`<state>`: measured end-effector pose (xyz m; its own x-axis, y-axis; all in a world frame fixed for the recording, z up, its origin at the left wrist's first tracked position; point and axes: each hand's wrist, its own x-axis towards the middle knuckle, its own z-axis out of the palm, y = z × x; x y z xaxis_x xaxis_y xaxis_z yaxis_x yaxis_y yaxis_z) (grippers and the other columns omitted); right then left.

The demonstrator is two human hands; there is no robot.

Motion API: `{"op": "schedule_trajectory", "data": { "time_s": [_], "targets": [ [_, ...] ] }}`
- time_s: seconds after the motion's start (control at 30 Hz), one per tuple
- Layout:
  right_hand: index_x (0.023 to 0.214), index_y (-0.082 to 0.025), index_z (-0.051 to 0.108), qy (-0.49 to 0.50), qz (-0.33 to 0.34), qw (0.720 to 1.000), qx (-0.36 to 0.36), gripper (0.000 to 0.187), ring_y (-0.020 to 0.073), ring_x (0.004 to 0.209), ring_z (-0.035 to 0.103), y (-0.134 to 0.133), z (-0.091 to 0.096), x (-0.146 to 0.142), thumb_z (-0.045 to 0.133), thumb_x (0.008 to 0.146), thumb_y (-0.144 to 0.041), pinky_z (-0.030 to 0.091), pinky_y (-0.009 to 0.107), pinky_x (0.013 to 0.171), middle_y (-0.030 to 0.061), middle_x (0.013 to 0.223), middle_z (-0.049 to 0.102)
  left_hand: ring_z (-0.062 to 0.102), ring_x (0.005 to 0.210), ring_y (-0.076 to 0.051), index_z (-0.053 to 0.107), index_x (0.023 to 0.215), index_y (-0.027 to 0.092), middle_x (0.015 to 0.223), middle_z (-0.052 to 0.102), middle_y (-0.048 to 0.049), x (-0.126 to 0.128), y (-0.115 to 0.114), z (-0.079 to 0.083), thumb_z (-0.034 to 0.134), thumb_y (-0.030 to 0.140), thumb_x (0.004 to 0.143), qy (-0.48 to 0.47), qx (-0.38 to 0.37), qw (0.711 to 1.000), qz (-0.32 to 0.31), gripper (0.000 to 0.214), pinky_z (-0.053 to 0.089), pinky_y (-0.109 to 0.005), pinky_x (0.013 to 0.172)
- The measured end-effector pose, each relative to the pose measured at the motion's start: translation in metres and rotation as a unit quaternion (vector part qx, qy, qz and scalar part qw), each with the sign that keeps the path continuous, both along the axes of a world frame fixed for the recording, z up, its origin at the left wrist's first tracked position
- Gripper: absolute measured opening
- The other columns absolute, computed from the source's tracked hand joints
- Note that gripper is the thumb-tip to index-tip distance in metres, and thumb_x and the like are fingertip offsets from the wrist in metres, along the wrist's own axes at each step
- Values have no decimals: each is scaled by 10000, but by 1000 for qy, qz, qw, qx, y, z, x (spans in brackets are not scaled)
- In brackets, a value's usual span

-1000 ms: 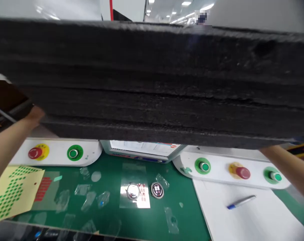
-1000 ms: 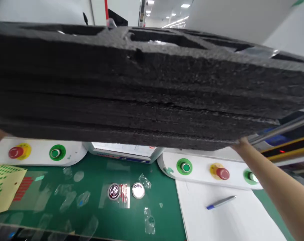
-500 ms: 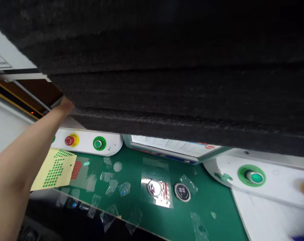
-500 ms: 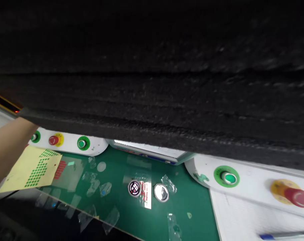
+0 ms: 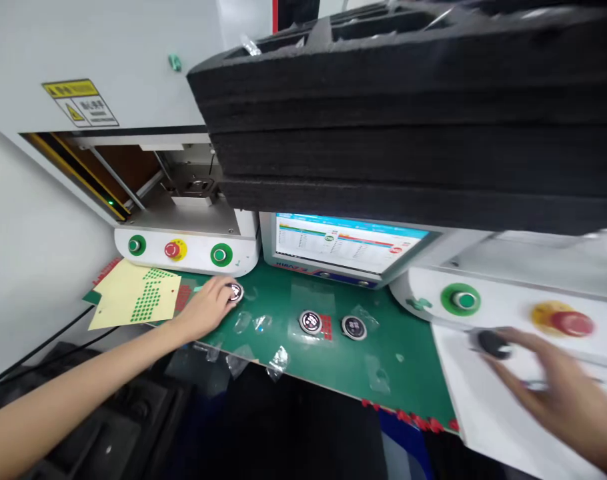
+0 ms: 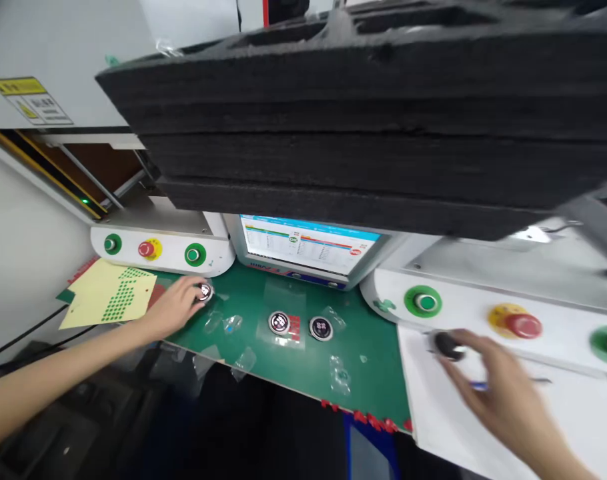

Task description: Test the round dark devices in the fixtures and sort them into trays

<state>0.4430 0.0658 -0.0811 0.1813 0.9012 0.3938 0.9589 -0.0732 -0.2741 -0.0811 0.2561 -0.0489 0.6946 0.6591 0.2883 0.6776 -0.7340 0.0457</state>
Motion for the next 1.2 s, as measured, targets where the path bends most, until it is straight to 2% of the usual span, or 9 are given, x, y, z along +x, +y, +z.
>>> {"op": "schedule_trajectory", "data": {
  "time_s": [0.13, 0.33, 0.43, 0.6, 0.77, 0.87, 1.0, 1.1, 1.2],
  "targets": [
    [1128, -218, 509, 74, 48, 995, -44, 344, 307, 817, 725, -12, -23, -21, 439, 951, -504, 546, 384, 571, 168, 1007, 713, 642, 981, -292, 528, 921, 187, 1062, 650, -147, 23, -23, -21, 454, 200, 956, -19, -24, 999, -19, 83, 560, -462, 835],
    [1198, -193, 505, 53, 65, 996, -7, 390, 314, 981, 709, -12, -19, -29, 453, 963, -500, 581, 407, 737, 154, 1105, 701, 634, 1023, -341, 551, 1022, 165, 1120, 629, -187, 34, -23, -8, 482, 259, 945, -20, -52, 998, -22, 139, 548, -530, 845],
    [1193, -200, 506, 28, 131, 990, 46, 312, 304, 1082, 672, 5, -5, -53, 477, 976, -422, 571, 430, 860, 160, 1172, 670, 610, 1113, -327, 551, 1070, 173, 1211, 618, -177, 67, -26, 2, 548, 266, 922, -6, -86, 994, -66, 175, 532, -513, 922],
    [1207, -212, 485, 38, 214, 976, -10, 329, 290, 1004, 681, 51, 1, -110, 574, 910, -322, 574, 437, 837, 122, 1084, 688, 642, 1100, -272, 546, 1159, 175, 1183, 677, -121, 135, -26, -2, 709, 251, 840, 20, -139, 977, -164, 366, 563, -402, 927],
    [1173, -186, 507, 30, 231, 971, -45, 321, 279, 884, 678, 74, -4, -132, 583, 863, -219, 572, 411, 751, 109, 1004, 699, 674, 979, -262, 591, 1098, 167, 1045, 721, -97, 162, -22, -9, 711, 227, 857, 23, -145, 969, -197, 275, 591, -373, 828],
    [1147, -192, 518, 19, 242, 968, -58, 262, 276, 851, 676, 74, -5, -132, 543, 886, -204, 570, 408, 723, 101, 994, 701, 659, 1011, -272, 588, 1110, 151, 1078, 710, -115, 150, -20, 3, 673, 218, 887, 11, -139, 971, -196, 248, 576, -406, 870],
    [1162, -188, 502, 20, 252, 966, -56, 237, 272, 885, 690, 71, -6, -131, 486, 930, -235, 581, 396, 735, 114, 1018, 700, 645, 1049, -240, 561, 1096, 190, 1129, 692, -98, 95, -3, 28, 584, 263, 954, -74, -72, 987, -124, 161, 548, -417, 922],
    [1139, -200, 509, 32, 255, 965, -53, 205, 257, 839, 709, 70, -8, -132, 445, 962, -282, 591, 366, 678, 107, 980, 709, 658, 1026, -253, 577, 1022, 203, 1106, 709, -105, 38, 29, 46, 564, 354, 956, -86, -9, 995, -54, 165, 534, -443, 931],
    [1109, -231, 531, 38, 260, 963, -54, 193, 247, 810, 722, 70, -11, -133, 435, 976, -332, 594, 343, 640, 85, 961, 719, 632, 1075, -300, 591, 999, 179, 1146, 696, -151, -5, 78, 65, 578, 355, 924, -78, 29, 995, 58, 192, 494, -483, 967]
  ]
}}
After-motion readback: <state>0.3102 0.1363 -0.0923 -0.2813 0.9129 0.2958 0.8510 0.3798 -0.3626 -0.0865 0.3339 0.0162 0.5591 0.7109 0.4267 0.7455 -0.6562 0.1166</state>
